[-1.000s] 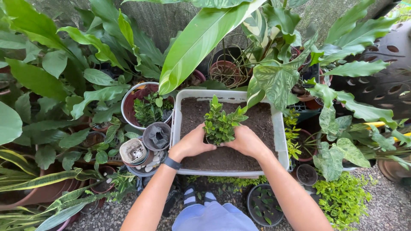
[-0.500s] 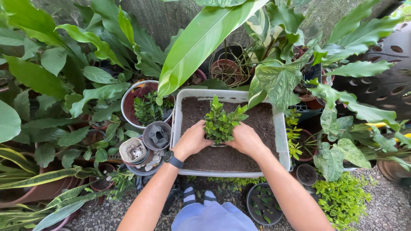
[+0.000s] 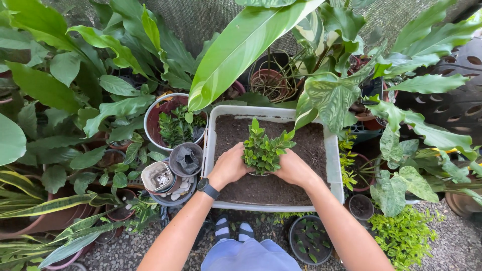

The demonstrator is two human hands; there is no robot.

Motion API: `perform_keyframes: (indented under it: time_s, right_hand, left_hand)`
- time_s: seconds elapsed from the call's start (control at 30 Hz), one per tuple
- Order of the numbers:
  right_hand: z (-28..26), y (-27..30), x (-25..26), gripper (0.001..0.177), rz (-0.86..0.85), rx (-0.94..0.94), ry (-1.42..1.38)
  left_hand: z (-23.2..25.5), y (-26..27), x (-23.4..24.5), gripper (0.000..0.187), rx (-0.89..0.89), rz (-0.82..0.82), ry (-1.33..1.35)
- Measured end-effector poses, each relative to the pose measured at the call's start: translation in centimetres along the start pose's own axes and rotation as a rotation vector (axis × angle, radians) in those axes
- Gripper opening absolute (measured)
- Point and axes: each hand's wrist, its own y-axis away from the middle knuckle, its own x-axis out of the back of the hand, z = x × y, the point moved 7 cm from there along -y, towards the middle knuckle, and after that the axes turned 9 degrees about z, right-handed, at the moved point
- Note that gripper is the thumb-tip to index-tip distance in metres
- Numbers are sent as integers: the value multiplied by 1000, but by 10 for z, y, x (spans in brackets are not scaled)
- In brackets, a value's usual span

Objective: Planting a small green plant into a container with soil.

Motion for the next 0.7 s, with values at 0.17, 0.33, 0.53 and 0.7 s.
perform_keyframes:
  time_s: [0.17, 0.33, 0.53, 0.7]
  right_hand:
    - [2, 1, -4, 36, -58, 31, -133]
    - [11, 0, -10, 36, -12, 73, -84]
    - [20, -2, -15, 32, -9, 18, -83]
    - [17, -1, -16, 31, 40, 45, -106]
  left_hand:
    - [-4, -3, -3, 51, -5, -6, 80]
    - [-4, -5, -10, 53, -31, -13, 115]
    - [2, -1, -10, 49, -91, 24, 64]
    - [3, 0, -9, 42, -71, 67, 75]
